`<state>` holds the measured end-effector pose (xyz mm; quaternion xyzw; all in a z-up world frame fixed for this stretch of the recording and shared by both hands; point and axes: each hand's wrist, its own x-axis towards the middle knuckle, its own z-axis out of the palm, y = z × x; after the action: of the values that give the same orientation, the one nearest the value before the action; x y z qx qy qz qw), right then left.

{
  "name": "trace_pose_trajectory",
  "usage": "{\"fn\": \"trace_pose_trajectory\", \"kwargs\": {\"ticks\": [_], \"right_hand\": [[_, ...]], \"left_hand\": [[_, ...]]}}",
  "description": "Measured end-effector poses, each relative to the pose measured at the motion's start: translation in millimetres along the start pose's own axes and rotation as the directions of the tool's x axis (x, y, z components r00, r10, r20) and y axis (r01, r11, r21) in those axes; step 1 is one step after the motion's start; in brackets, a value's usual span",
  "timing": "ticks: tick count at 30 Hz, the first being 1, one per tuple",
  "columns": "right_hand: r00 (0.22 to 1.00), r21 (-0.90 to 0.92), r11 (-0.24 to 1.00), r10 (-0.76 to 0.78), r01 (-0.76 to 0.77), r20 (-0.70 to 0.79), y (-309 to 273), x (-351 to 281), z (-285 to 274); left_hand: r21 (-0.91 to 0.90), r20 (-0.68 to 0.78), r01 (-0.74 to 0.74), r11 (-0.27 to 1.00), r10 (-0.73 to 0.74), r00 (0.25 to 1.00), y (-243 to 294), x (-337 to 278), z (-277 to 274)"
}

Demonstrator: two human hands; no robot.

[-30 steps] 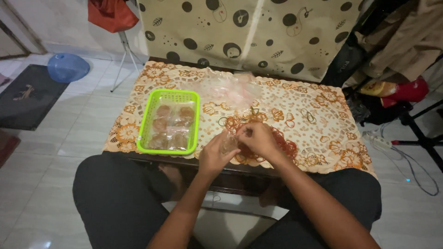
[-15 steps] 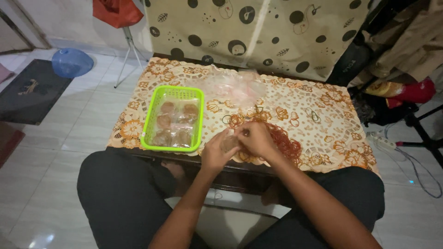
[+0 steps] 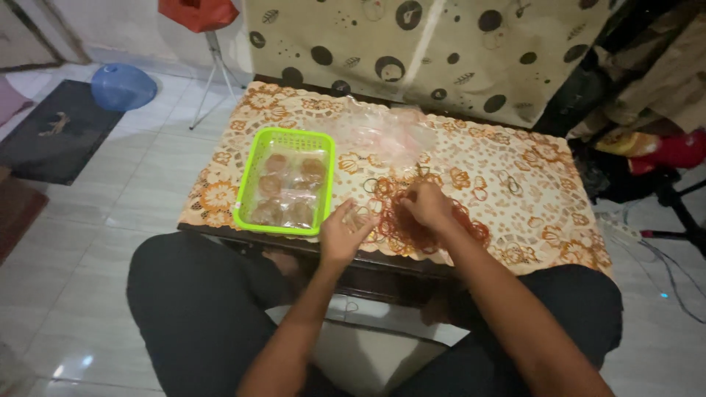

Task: Securing small plastic bags with rubber bands and placing them into a green basket.

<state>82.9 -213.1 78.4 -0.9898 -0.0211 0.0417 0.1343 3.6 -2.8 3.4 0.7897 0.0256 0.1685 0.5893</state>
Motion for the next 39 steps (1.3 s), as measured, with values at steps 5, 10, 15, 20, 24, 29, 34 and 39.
{"fn": "trace_pose_trajectory", "kwargs": {"ticks": [5,10,15,20,24,29,34,39], "right_hand": [[0.997,0.036,0.997,-0.061,0.063,-0.044,-24,10,20],[0.989,-0.084,0.994,-0.085,0.076,-0.118,-11,52,60],[0.996,0.017,0.996,0.085,-0.085,-0.027,-16,48,59],[0.994,0.027,0.994,0.107,-0.106,-0.013,-23,45,50],[0.989,0.006,0.989,0.148,-0.148,0.007,-17,55,65],[0.988,0.074,0.985,0.153,-0.153,0.003,-24,41,36],[0.988,0.080,0.985,0.150,-0.151,0.024,-20,46,38],[0.987,-0.117,0.981,0.149,-0.156,-0.066,-11,61,79]], "left_hand": [[0.024,0.000,0.011,1.000,-0.011,1.000,-12,2,7],[0.072,-0.033,-0.012,0.997,0.015,0.999,-11,2,2],[-0.008,-0.035,-0.082,0.997,0.081,0.996,-6,0,-2],[-0.002,-0.023,-0.086,0.996,0.086,0.996,-5,2,-6],[-0.015,-0.020,-0.102,0.995,0.102,0.995,0,-2,-4],[-0.014,-0.036,-0.131,0.991,0.131,0.991,-3,3,-6],[-0.021,-0.058,-0.117,0.993,0.116,0.992,-11,-1,-1],[0.002,-0.010,-0.126,0.992,0.126,0.992,-16,3,0]]}}
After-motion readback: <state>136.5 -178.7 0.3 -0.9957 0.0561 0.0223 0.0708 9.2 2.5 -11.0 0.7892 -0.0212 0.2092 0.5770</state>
